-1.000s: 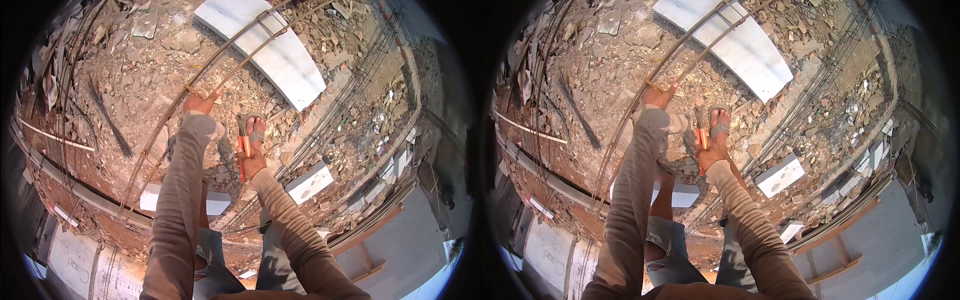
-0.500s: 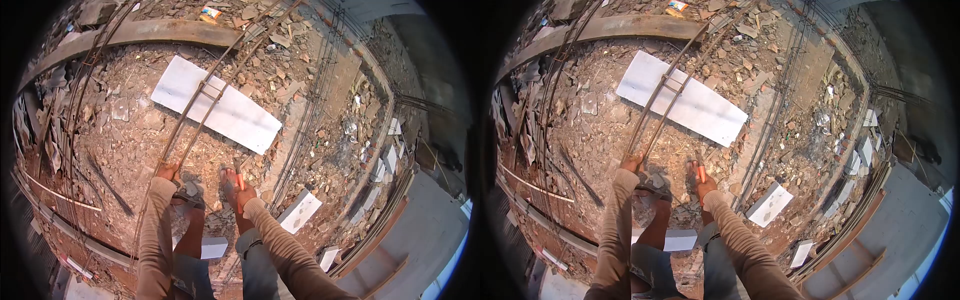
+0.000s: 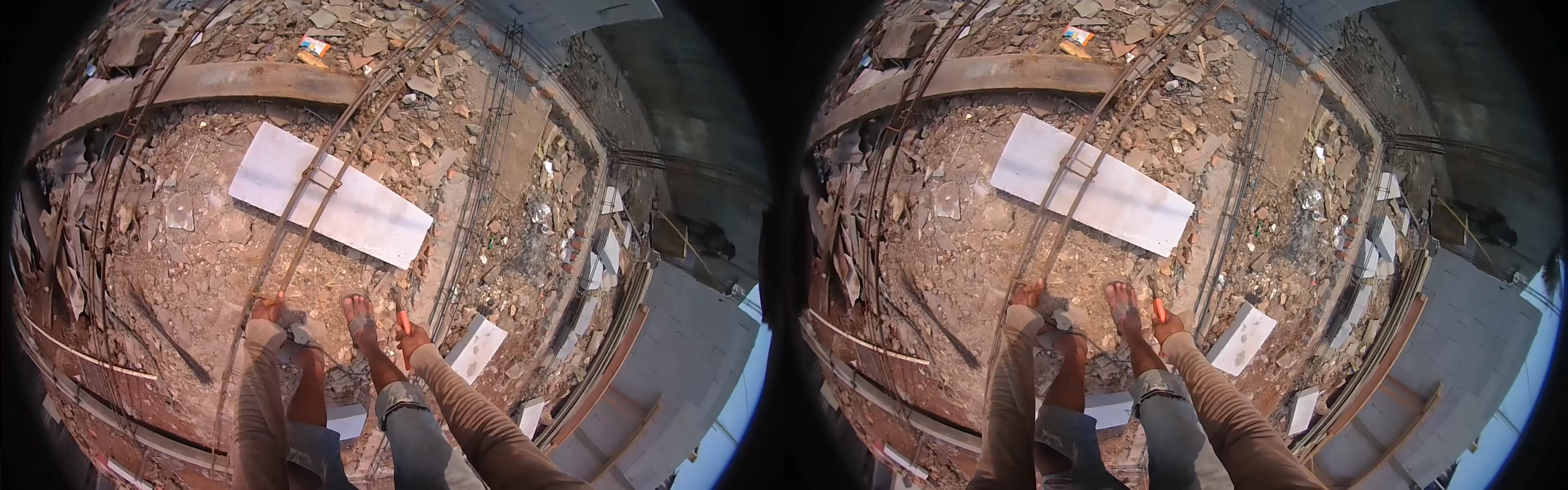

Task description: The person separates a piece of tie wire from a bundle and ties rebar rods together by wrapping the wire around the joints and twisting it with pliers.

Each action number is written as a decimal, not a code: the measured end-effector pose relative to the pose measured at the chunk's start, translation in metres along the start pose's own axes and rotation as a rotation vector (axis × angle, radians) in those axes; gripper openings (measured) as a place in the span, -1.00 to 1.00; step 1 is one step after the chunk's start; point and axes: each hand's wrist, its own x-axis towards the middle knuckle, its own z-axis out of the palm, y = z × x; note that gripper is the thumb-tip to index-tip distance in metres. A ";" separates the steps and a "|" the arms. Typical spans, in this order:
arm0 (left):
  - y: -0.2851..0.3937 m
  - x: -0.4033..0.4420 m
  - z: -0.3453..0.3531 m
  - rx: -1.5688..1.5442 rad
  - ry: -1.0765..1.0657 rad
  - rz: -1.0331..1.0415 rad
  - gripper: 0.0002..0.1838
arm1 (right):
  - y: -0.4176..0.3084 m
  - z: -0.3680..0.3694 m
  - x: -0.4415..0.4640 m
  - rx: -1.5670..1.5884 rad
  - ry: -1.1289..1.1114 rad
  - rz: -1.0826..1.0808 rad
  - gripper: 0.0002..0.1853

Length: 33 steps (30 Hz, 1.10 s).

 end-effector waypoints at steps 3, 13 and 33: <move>-0.003 0.011 0.003 -0.014 -0.066 0.040 -0.38 | 0.023 0.008 0.004 -0.025 0.015 -0.029 -0.59; -0.004 0.005 0.003 -0.207 -0.085 -0.379 -0.38 | -0.043 0.037 -0.038 -0.041 -0.074 0.025 -0.69; -0.006 -0.016 -0.038 -0.248 -0.224 -0.361 -0.35 | -0.096 0.181 -0.011 0.107 -0.152 -0.230 -0.49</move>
